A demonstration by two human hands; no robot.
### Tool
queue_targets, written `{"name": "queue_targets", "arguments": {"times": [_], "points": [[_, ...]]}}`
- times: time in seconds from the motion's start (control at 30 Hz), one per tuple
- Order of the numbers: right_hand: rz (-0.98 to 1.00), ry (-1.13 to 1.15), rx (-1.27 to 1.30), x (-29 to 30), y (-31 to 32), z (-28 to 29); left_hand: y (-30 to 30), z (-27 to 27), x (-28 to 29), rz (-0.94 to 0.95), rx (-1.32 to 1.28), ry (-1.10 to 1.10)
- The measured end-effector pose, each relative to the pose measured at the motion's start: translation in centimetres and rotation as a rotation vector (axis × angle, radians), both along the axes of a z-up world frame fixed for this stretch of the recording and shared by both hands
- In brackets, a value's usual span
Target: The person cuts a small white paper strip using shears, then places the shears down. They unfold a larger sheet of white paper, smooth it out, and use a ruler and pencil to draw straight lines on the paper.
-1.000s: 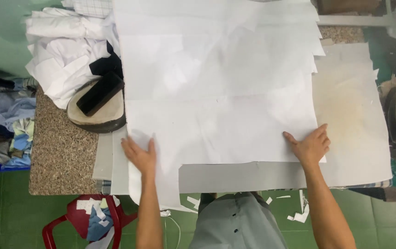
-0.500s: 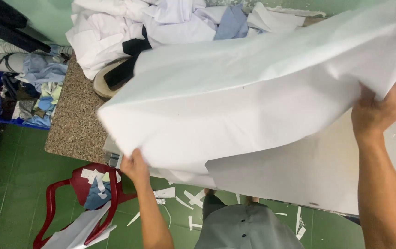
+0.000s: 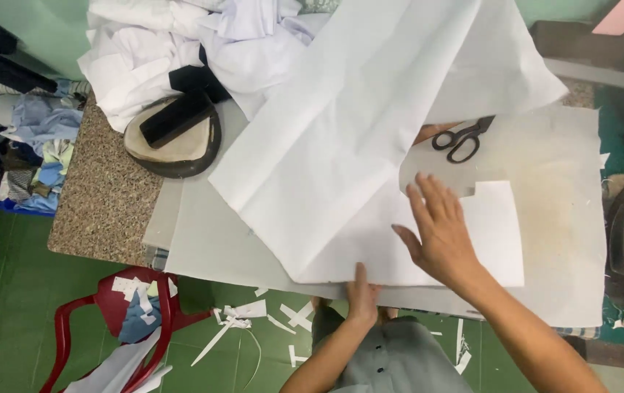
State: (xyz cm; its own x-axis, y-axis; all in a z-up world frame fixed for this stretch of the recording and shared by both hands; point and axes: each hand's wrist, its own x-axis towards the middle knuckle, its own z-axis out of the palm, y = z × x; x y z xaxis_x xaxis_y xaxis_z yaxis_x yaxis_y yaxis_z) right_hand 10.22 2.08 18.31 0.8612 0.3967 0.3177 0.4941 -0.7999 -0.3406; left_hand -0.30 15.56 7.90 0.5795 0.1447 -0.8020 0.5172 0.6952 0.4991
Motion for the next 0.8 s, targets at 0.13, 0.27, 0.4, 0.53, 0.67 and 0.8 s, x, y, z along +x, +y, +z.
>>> {"name": "queue_targets", "arguments": {"times": [0.13,0.27,0.4,0.53,0.67,0.8], "points": [[-0.113,0.382,-0.186,-2.0,-3.2,-9.4,2.2,-6.3,-4.0,-0.513,-0.056,-0.082],[-0.253,0.419,-0.238,-3.5,-5.0,-17.7,12.2,3.0,0.7,-1.375,0.33,-0.493],[-0.391,0.308,-0.271,-4.9,-4.4,-22.5,22.9,0.8,12.6,-0.539,1.39,-0.462],[-0.493,0.192,-0.351,-5.0,-3.3,-22.7,27.9,-2.0,21.9,-0.691,1.503,-0.234],[-0.545,0.267,-0.384,-4.5,-2.9,-22.5,28.3,-7.4,25.3,-1.04,1.559,-0.235],[-0.639,0.381,-0.423,-4.9,-2.5,-23.1,30.7,-6.7,24.1,-0.488,1.885,-0.718]]}}
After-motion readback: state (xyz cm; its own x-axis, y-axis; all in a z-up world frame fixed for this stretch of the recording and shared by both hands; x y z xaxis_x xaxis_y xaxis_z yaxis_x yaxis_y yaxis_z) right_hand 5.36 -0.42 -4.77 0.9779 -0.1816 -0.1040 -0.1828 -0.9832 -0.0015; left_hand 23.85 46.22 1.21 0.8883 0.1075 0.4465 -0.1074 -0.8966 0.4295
